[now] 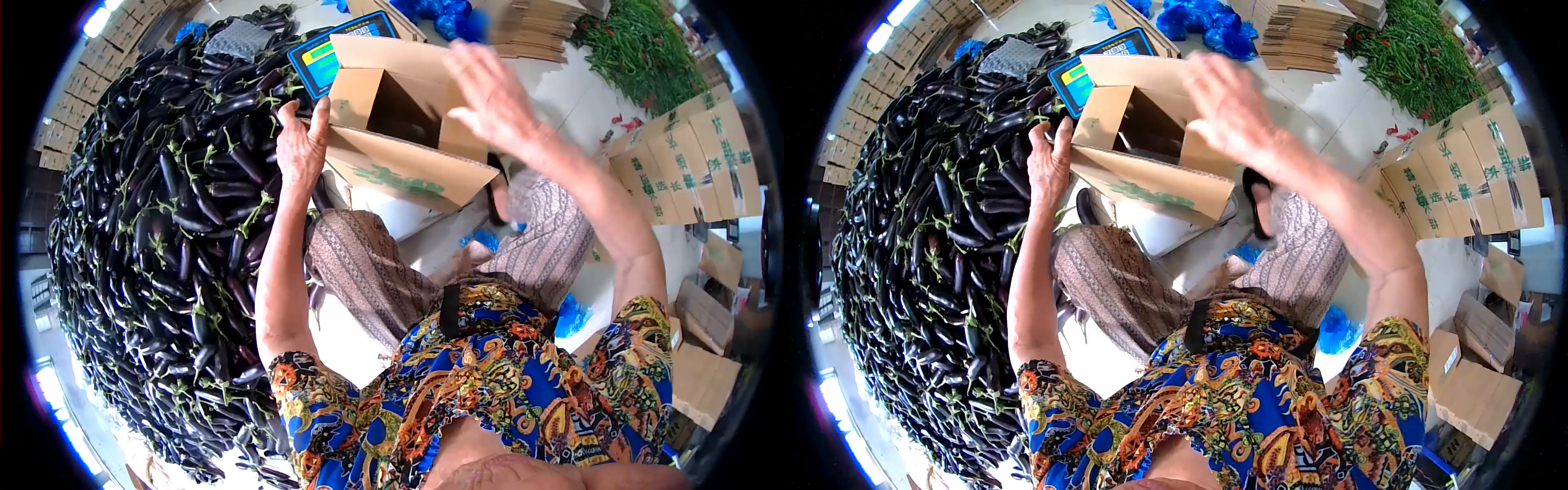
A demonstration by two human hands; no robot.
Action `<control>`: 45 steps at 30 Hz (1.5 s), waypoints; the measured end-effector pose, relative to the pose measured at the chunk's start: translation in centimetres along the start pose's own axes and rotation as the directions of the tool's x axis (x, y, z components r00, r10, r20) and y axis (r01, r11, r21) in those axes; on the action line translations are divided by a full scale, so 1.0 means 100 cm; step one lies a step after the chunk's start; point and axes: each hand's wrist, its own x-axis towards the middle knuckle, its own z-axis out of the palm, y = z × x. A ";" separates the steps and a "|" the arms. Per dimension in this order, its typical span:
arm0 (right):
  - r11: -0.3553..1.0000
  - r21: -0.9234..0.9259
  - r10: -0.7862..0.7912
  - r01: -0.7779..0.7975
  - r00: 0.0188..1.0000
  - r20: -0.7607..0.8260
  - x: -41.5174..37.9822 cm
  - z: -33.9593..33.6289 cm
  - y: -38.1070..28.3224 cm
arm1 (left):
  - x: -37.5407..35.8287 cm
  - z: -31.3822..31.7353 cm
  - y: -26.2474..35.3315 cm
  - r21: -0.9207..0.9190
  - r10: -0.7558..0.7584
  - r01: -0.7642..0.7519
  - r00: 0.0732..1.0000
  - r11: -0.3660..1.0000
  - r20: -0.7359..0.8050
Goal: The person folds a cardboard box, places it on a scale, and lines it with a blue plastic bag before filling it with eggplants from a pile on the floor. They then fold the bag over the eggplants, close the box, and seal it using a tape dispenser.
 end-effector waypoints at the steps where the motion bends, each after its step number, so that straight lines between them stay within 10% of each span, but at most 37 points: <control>1: 0.979 0.196 0.017 -0.048 0.987 0.158 -0.003 0.002 -0.012 | -0.002 -0.001 0.003 0.000 -0.008 0.008 1.000 1.000 0.018; 4: 0.832 0.533 0.032 -0.156 0.971 0.235 -0.031 0.052 -0.005 | -0.008 -0.004 0.002 0.005 0.018 -0.018 0.999 1.000 0.052; 6: 0.552 0.543 0.167 -0.632 0.722 0.671 -0.045 0.059 -0.002 | -0.012 -0.007 -0.008 -0.036 0.113 -0.111 0.990 0.993 0.078; 10: 0.628 0.633 0.027 -0.454 0.825 0.565 -0.027 0.059 -0.014 | 0.002 -0.003 0.006 -0.093 0.065 -0.056 0.994 0.994 0.090; 11: 0.581 0.619 0.041 -0.528 0.779 0.626 -0.021 0.057 -0.011 | 0.007 0.002 0.007 -0.141 0.081 -0.071 0.995 0.987 0.066; 12: 0.341 0.743 0.032 -0.576 0.797 0.603 -0.029 0.080 -0.002 | 0.028 0.018 -0.030 0.037 0.393 -0.393 0.919 0.919 -0.008; 14: 0.276 0.772 0.012 -0.573 0.805 0.593 -0.031 0.081 0.003 | 0.033 0.016 -0.023 -0.015 0.422 -0.422 0.907 0.906 0.004; 16: 0.241 0.779 -0.031 -0.579 0.797 0.603 -0.026 0.075 0.003 | 0.025 0.015 0.002 -0.282 0.116 -0.076 0.985 0.956 0.129; 19: 0.085 0.749 -0.015 -0.657 0.751 0.661 -0.024 0.050 0.006 | 0.036 0.040 -0.011 -0.054 0.238 -0.232 0.951 0.971 0.198; 20: -0.048 0.718 0.017 -0.695 0.718 0.696 -0.026 0.037 0.008 | 0.033 0.049 -0.016 0.183 -0.036 -0.028 0.941 0.983 0.336; 22: 0.352 0.733 0.174 -0.582 0.810 0.560 -0.021 -0.001 0.012 | 0.035 0.050 -0.007 0.232 -0.052 -0.033 0.935 0.972 0.350; 24: 0.893 0.383 0.264 -0.235 0.964 -0.024 -0.015 -0.017 0.011 | 0.036 0.059 -0.021 0.203 -0.033 -0.028 0.956 0.979 0.292; 25: 0.994 0.105 0.037 -0.004 0.947 -0.320 -0.001 -0.013 0.028 | 0.035 0.059 -0.023 0.218 -0.046 -0.018 0.958 0.976 0.284; 28: 0.939 0.038 0.335 -0.342 0.934 0.126 -0.011 0.024 0.009 | 0.029 0.050 -0.040 0.172 -0.021 -0.028 0.960 0.985 0.278; 32: 0.958 0.246 0.150 -0.145 0.989 0.001 -0.021 0.024 -0.029 | 0.007 0.018 -0.051 0.000 -0.019 0.020 0.968 1.000 0.250; 37: 0.960 0.270 0.036 -0.071 0.990 0.134 -0.055 0.053 -0.037 | -0.028 -0.001 -0.049 -0.373 -0.413 0.580 0.798 0.724 0.439; 45: 0.845 0.534 0.058 -0.036 0.998 -0.026 -0.036 0.055 -0.019 | -0.020 -0.021 -0.060 -0.549 -0.414 0.578 0.816 0.604 0.403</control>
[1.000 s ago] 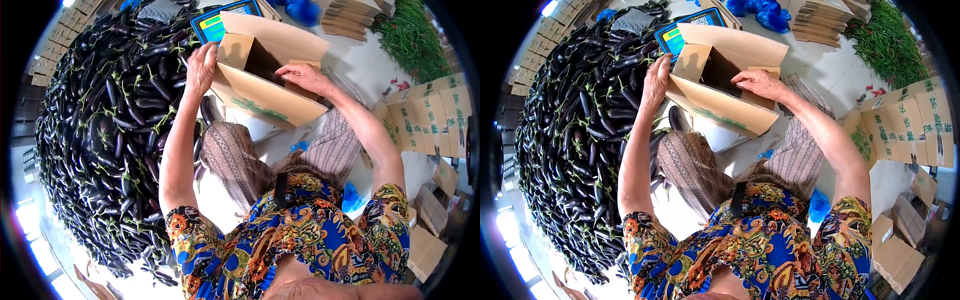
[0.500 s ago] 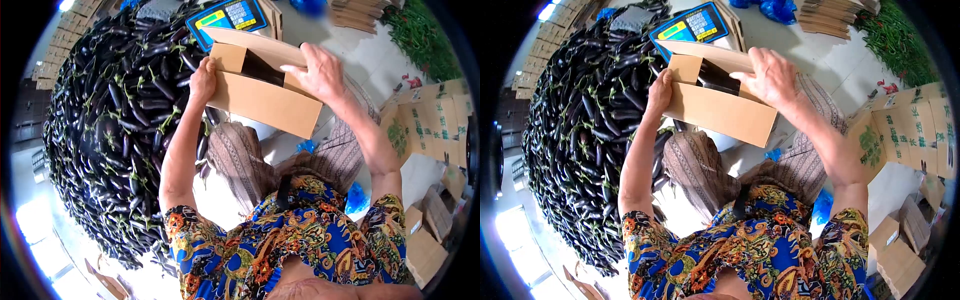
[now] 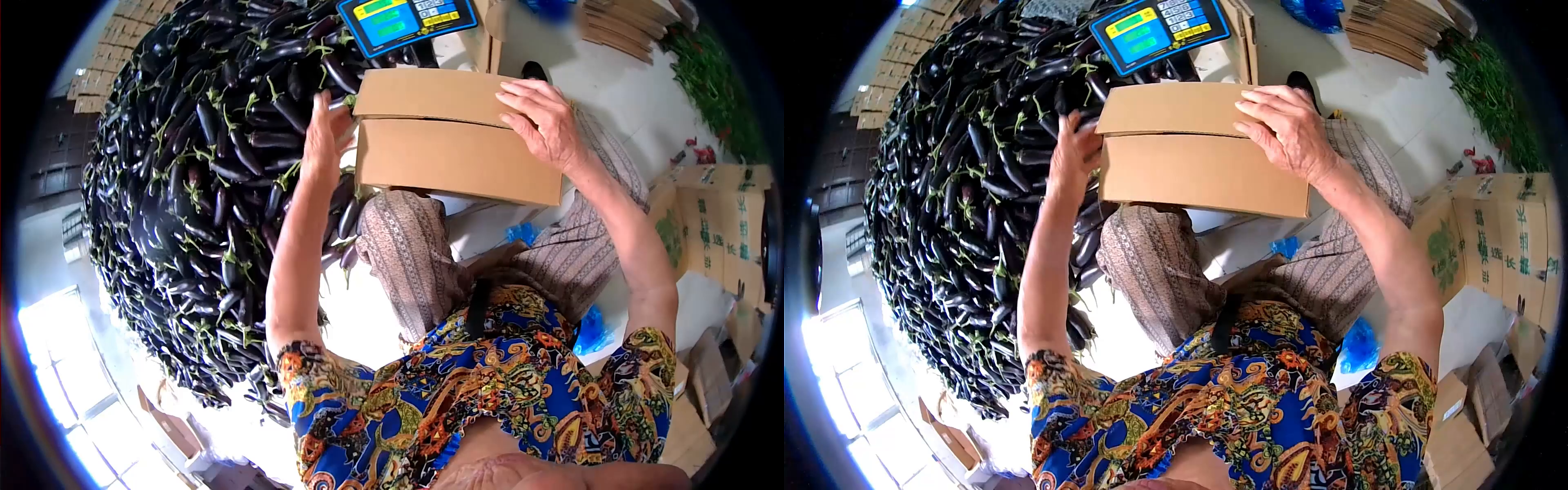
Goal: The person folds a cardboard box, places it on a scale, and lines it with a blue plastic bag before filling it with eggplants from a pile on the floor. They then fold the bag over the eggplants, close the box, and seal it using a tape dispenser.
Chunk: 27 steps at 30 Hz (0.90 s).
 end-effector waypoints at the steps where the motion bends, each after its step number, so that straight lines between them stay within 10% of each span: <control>1: 1.000 0.014 -0.012 0.012 1.000 -0.017 0.001 0.002 0.000 | 0.008 0.006 0.008 0.022 0.128 -0.127 0.991 0.992 -0.043; 5: 1.000 -0.021 -0.003 0.003 1.000 -0.009 -0.001 -0.002 -0.006 | 0.040 0.033 0.000 0.092 0.178 -0.213 0.941 0.973 0.289; 10: 0.907 -0.307 0.299 -0.287 0.954 -0.010 -0.008 -0.002 -0.008 | 0.038 0.027 0.007 0.455 0.317 -0.407 0.911 0.792 0.263; 13: 0.750 -0.035 0.661 -0.661 0.750 0.007 -0.008 0.002 -0.003 | 0.034 0.027 0.011 0.483 0.318 -0.397 0.917 0.780 0.241; 16: 0.766 0.014 0.632 -0.643 0.757 0.166 0.005 -0.003 -0.002 | 0.039 0.023 -0.003 0.472 0.378 -0.425 0.905 0.772 0.198; 19: 0.870 -0.008 0.479 -0.493 0.841 0.252 0.025 0.005 0.018 | 0.038 0.006 -0.005 0.648 0.537 -0.614 0.766 0.450 0.353; 20: 0.910 -0.021 0.404 -0.415 0.873 0.273 0.025 0.011 0.025 | 0.053 -0.004 -0.014 0.697 0.670 -0.716 0.500 -0.037 0.549; 21: 0.918 -0.080 0.396 -0.390 0.875 0.278 0.024 0.016 0.027 | 0.039 0.006 -0.002 0.719 0.554 -0.618 0.737 0.319 0.387; 23: 0.919 -0.218 0.381 -0.329 0.884 0.272 0.022 0.021 0.035 | 0.036 0.033 0.010 0.829 0.386 -0.266 0.920 0.492 0.067; 27: 0.873 -0.308 0.467 -0.378 0.829 0.307 0.029 0.022 0.027 | 0.031 0.044 0.006 0.783 0.457 -0.279 0.889 0.555 -0.008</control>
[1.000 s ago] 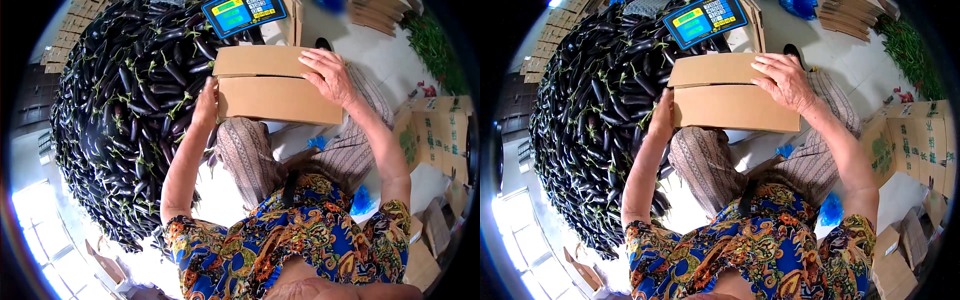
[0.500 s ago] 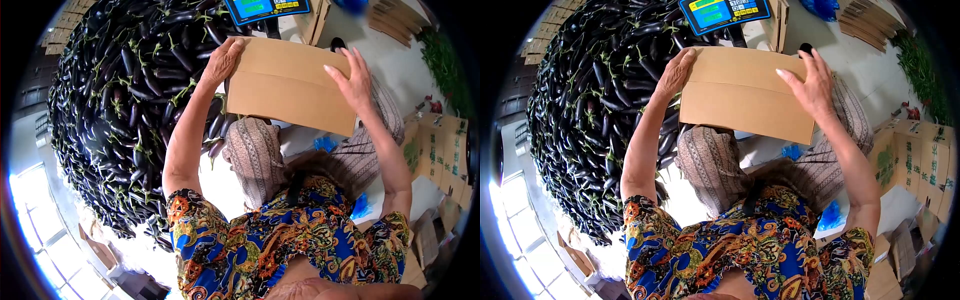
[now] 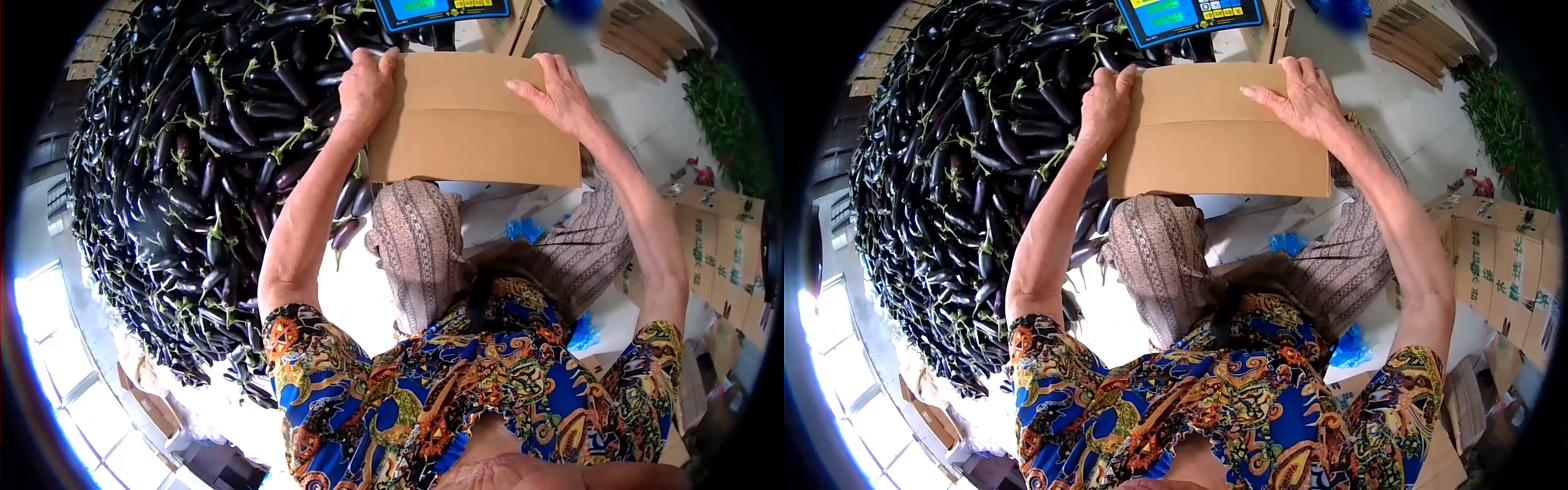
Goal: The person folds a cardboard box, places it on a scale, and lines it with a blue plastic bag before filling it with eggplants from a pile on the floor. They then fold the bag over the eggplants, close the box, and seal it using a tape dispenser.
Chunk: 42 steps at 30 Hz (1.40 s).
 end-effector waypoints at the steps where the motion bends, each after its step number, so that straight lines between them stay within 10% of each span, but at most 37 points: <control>1: 0.997 -0.041 0.064 -0.063 0.998 0.026 0.003 -0.004 -0.009 | 0.002 0.001 0.004 0.018 0.069 -0.069 0.997 0.997 -0.017; 5: 0.975 -0.171 0.155 -0.144 0.986 0.053 0.006 -0.001 -0.023 | 0.003 0.004 0.015 0.281 0.258 -0.238 0.965 0.930 -0.037; 8: 0.975 -0.185 0.130 -0.122 0.991 0.031 0.012 -0.001 -0.016 | 0.024 0.024 -0.022 0.277 0.779 -0.734 0.618 0.621 -0.108; 9: 0.978 -0.177 0.116 -0.107 0.992 0.040 0.014 -0.001 -0.017 | 0.023 0.006 -0.008 -0.333 0.222 -0.169 0.967 0.928 0.128; 10: 0.979 -0.176 0.109 -0.101 0.993 0.037 0.015 0.000 -0.016 | 0.007 -0.016 0.005 -0.738 0.026 0.169 0.969 0.653 0.244; 12: 0.982 -0.171 0.090 -0.082 0.995 0.039 0.017 0.002 -0.014 | 0.010 -0.021 -0.022 -0.917 0.033 0.263 0.958 0.300 0.285; 16: 0.980 -0.179 0.094 -0.084 0.994 0.048 0.022 0.000 -0.010 | 0.011 0.005 -0.035 -0.867 -0.019 0.287 0.952 0.408 0.306; 17: 0.980 -0.179 0.103 -0.088 0.992 0.077 0.024 -0.002 -0.007 | 0.013 0.017 -0.032 -0.615 0.010 0.117 0.980 0.780 0.199; 22: 0.990 -0.130 0.080 -0.060 0.985 0.151 0.023 -0.001 -0.002 | 0.008 0.011 -0.014 -0.293 0.130 -0.149 0.988 0.944 -0.084; 28: 0.977 -0.215 0.021 0.000 0.995 0.094 0.019 -0.002 -0.006 | -0.004 0.007 0.020 0.410 0.329 -0.315 0.944 0.856 0.039; 34: 0.997 -0.082 0.012 -0.004 0.995 0.096 0.014 -0.016 -0.008 | 0.009 0.010 -0.002 0.359 0.514 -0.540 0.840 0.761 0.174; 40: 0.996 0.021 0.092 -0.091 0.996 -0.012 0.014 -0.015 -0.001 | 0.005 0.005 0.000 0.297 0.524 -0.526 0.847 0.797 0.093; 42: 0.962 0.263 -0.051 0.070 0.996 -0.079 0.026 0.009 0.039 | -0.005 -0.017 0.029 -0.004 0.310 -0.310 0.950 0.951 0.050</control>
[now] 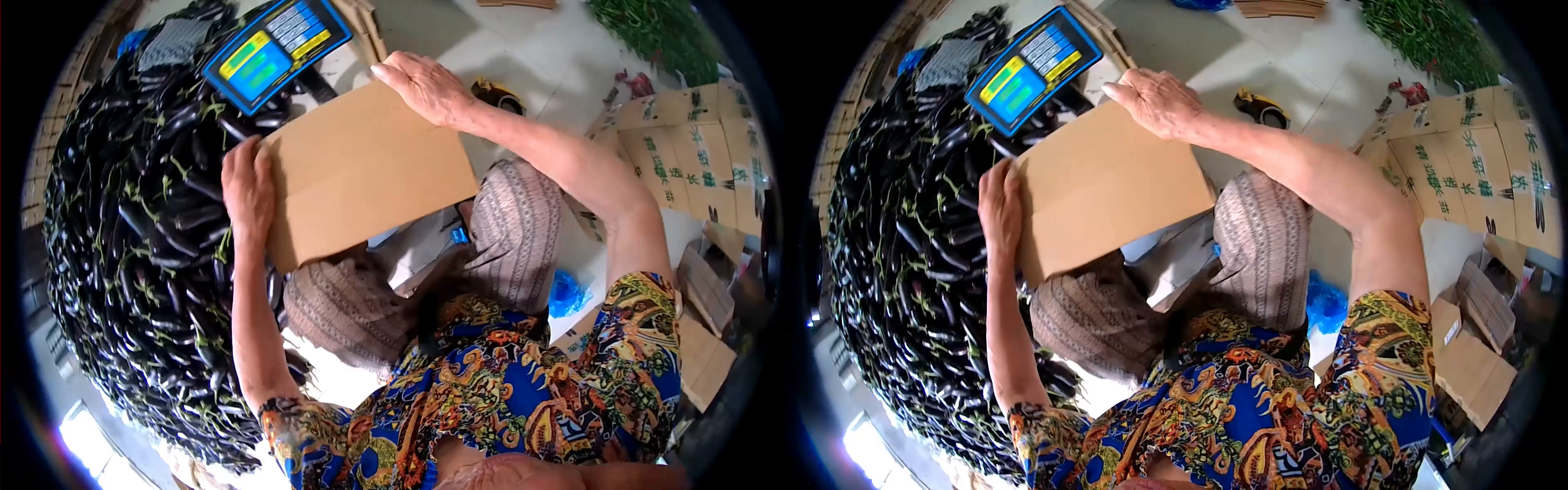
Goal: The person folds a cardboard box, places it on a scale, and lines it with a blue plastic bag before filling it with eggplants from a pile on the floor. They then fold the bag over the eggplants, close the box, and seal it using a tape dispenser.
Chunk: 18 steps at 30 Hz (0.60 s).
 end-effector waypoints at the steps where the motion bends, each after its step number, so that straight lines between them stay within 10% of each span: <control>1: 0.982 0.190 0.000 0.002 1.000 -0.011 -0.001 -0.016 0.007 | -0.002 -0.005 -0.005 -0.021 0.042 -0.043 0.999 0.999 -0.019; 2: 0.927 0.376 0.005 0.004 1.000 -0.021 -0.007 -0.032 0.011 | -0.006 -0.012 -0.002 -0.045 0.029 -0.029 1.000 0.999 -0.005; 3: 0.631 0.657 0.378 -0.412 0.903 0.204 -0.010 -0.062 0.000 | -0.011 -0.019 -0.001 -0.075 0.020 -0.019 1.000 0.997 0.015; 11: 0.772 -0.173 0.616 -0.612 0.787 -0.039 -0.155 -0.009 0.267 | -0.014 -0.039 0.019 -0.102 -0.093 0.105 0.989 0.989 0.116; 18: 0.639 -0.414 0.699 -0.649 0.714 -0.041 -0.171 0.033 0.281 | -0.015 -0.046 0.023 -0.078 -0.144 0.156 0.980 0.985 0.140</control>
